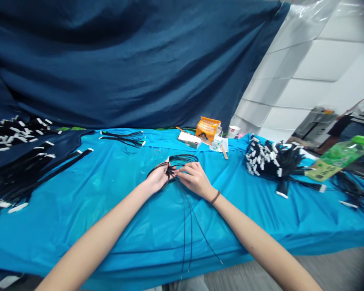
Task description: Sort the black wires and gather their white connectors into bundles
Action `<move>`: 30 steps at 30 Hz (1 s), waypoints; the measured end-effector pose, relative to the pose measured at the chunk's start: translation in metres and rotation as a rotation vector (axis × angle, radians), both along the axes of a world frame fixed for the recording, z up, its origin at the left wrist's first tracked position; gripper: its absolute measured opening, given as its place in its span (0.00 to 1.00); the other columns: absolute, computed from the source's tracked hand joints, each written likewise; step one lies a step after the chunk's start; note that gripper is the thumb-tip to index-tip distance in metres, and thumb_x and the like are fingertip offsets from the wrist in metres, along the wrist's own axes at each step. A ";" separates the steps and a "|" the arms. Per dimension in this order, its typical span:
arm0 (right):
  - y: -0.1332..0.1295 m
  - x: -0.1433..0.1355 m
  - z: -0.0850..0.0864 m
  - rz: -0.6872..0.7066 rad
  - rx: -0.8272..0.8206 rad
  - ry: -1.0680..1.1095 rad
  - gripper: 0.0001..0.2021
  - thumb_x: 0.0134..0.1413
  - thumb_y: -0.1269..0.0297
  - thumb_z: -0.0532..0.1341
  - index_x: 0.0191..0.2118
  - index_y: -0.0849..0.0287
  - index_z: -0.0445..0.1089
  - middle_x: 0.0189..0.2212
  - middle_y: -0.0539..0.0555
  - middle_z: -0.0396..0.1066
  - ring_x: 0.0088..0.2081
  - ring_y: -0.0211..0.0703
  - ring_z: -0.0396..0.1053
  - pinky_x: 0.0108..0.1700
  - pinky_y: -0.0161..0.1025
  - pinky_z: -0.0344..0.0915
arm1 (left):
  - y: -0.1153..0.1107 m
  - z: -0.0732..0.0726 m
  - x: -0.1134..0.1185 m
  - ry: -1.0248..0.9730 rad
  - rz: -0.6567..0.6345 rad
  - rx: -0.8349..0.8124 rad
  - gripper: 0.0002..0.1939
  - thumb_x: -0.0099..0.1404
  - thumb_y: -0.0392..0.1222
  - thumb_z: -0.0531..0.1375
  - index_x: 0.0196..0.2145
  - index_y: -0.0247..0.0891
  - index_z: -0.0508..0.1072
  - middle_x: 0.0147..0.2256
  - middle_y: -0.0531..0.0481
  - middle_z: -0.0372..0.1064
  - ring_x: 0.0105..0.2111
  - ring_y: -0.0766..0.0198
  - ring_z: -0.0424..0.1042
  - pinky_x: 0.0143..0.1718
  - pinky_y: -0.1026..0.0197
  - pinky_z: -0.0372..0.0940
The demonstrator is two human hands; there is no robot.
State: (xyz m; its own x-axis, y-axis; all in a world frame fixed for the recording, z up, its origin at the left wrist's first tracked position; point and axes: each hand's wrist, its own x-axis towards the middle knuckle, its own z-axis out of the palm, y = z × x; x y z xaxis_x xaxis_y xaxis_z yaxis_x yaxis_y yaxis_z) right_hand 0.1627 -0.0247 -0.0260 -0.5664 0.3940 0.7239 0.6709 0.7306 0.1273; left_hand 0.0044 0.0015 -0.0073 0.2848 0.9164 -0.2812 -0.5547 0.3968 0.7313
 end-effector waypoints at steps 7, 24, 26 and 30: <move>-0.001 -0.003 -0.001 -0.003 -0.006 -0.058 0.08 0.57 0.67 0.55 0.40 0.53 0.69 0.39 0.51 0.71 0.42 0.40 0.61 0.42 0.42 0.52 | -0.001 0.002 0.000 -0.001 -0.011 -0.010 0.10 0.62 0.30 0.47 0.24 0.35 0.62 0.23 0.49 0.64 0.25 0.67 0.66 0.31 0.61 0.65; 0.000 -0.004 -0.005 0.047 0.191 -0.096 0.07 0.56 0.70 0.56 0.39 0.56 0.68 0.36 0.50 0.72 0.41 0.38 0.63 0.44 0.43 0.53 | -0.003 0.001 0.003 -0.025 -0.074 0.012 0.13 0.62 0.29 0.47 0.23 0.35 0.64 0.21 0.49 0.66 0.23 0.68 0.65 0.25 0.66 0.59; -0.001 -0.004 -0.004 0.045 0.211 -0.099 0.07 0.56 0.71 0.56 0.40 0.57 0.68 0.36 0.50 0.72 0.41 0.37 0.64 0.44 0.42 0.53 | -0.005 0.002 0.004 -0.032 -0.092 0.011 0.13 0.62 0.29 0.47 0.22 0.35 0.65 0.21 0.50 0.65 0.22 0.68 0.64 0.23 0.67 0.58; -0.002 -0.005 -0.003 0.026 0.229 -0.078 0.06 0.56 0.71 0.56 0.39 0.58 0.68 0.35 0.51 0.72 0.40 0.38 0.64 0.43 0.42 0.54 | -0.009 0.006 0.006 -0.037 -0.099 0.011 0.14 0.62 0.29 0.46 0.22 0.34 0.65 0.20 0.50 0.64 0.20 0.69 0.62 0.22 0.67 0.56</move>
